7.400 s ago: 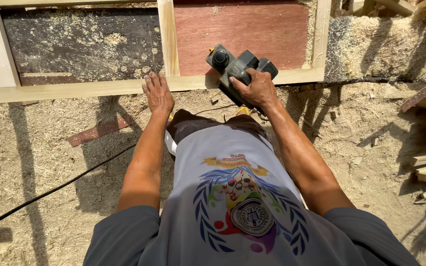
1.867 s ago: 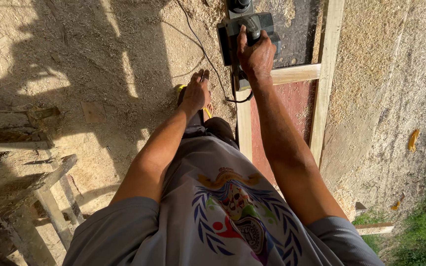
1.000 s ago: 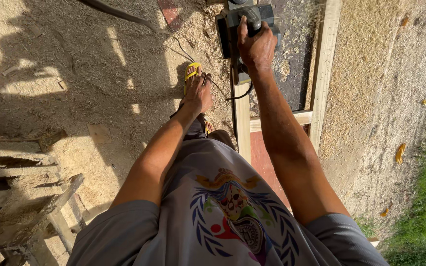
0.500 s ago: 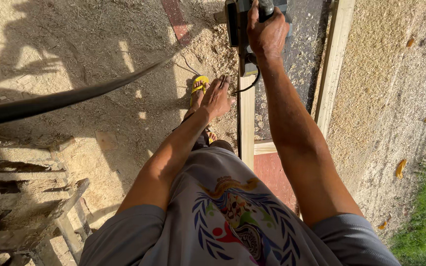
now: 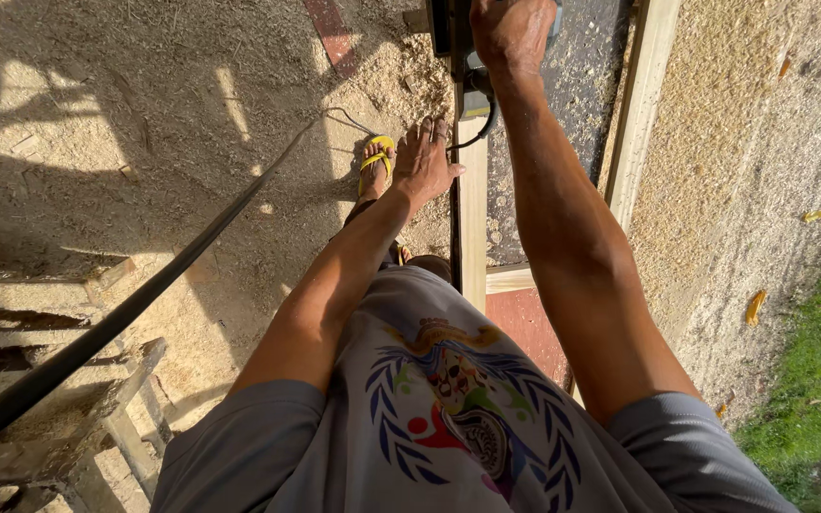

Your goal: The person uses an electric hand planer to smooth the edges of wooden frames laid on a low work surface, steadying each frame with one hand while planing. They reposition and turn the frames to plane different sides and edges, then set the planer down and handle the power cord.

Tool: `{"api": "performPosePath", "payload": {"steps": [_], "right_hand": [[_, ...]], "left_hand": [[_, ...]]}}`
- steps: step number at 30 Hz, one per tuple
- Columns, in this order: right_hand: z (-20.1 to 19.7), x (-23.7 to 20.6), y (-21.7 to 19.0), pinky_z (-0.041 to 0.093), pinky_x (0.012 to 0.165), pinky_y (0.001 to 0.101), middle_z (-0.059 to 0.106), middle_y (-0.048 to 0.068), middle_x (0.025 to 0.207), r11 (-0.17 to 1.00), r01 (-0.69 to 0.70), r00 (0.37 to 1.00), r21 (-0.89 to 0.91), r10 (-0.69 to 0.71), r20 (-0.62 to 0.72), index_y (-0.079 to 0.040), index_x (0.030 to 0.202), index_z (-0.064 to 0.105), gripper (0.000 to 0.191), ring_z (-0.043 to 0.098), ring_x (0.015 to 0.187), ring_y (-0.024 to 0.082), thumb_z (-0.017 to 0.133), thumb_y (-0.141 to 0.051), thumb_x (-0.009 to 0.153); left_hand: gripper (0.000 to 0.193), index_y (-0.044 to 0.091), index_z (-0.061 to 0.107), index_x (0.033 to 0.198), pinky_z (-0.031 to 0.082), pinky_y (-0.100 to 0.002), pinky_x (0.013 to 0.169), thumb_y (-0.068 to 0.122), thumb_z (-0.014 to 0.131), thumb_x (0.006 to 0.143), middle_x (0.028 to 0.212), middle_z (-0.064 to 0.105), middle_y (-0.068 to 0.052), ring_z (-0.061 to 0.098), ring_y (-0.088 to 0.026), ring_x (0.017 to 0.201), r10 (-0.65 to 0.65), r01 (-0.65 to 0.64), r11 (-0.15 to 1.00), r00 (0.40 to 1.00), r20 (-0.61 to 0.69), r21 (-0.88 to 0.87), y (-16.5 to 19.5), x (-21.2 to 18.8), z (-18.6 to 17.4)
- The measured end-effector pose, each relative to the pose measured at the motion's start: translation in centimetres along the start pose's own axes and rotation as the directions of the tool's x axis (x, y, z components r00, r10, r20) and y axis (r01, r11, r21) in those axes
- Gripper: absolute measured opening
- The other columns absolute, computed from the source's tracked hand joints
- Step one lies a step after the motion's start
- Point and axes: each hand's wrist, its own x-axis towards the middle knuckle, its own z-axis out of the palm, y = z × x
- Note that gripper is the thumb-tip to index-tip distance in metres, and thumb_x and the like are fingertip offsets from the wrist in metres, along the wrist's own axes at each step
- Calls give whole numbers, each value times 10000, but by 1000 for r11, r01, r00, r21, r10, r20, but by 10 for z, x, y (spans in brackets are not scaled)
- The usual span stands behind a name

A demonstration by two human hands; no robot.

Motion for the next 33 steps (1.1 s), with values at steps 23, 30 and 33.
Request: {"api": "performPosePath", "payload": {"steps": [23, 30, 33], "right_hand": [[-26, -155, 46, 611, 684, 451, 752, 227, 778, 971, -233, 972, 50, 232, 27, 11, 883, 692, 416, 773, 733, 382, 701, -398, 955], [-5, -79, 35, 623, 677, 436, 759, 211, 766, 985, -154, 987, 80, 157, -34, 10, 879, 703, 409, 785, 734, 361, 697, -392, 959], [1, -56, 31, 634, 678, 425, 765, 201, 762, 984, -142, 989, 106, 146, -26, 10, 884, 708, 404, 800, 733, 336, 688, -386, 962]], "left_hand": [[988, -14, 409, 1495, 462, -474, 1145, 586, 783, 805, 1422, 566, -235, 569, -381, 1318, 20, -55, 970, 989, 149, 238, -25, -62, 41], [1150, -76, 172, 1540, 192, -510, 1212, 627, 742, 831, 1599, 228, -323, 188, -463, 1503, -13, 14, 1000, 974, 227, -2, -10, -25, 50], [1171, -100, 156, 1556, 179, -515, 1249, 607, 750, 837, 1608, 203, -368, 160, -478, 1526, -22, 46, 991, 982, 188, -124, -5, -15, 41]]}}
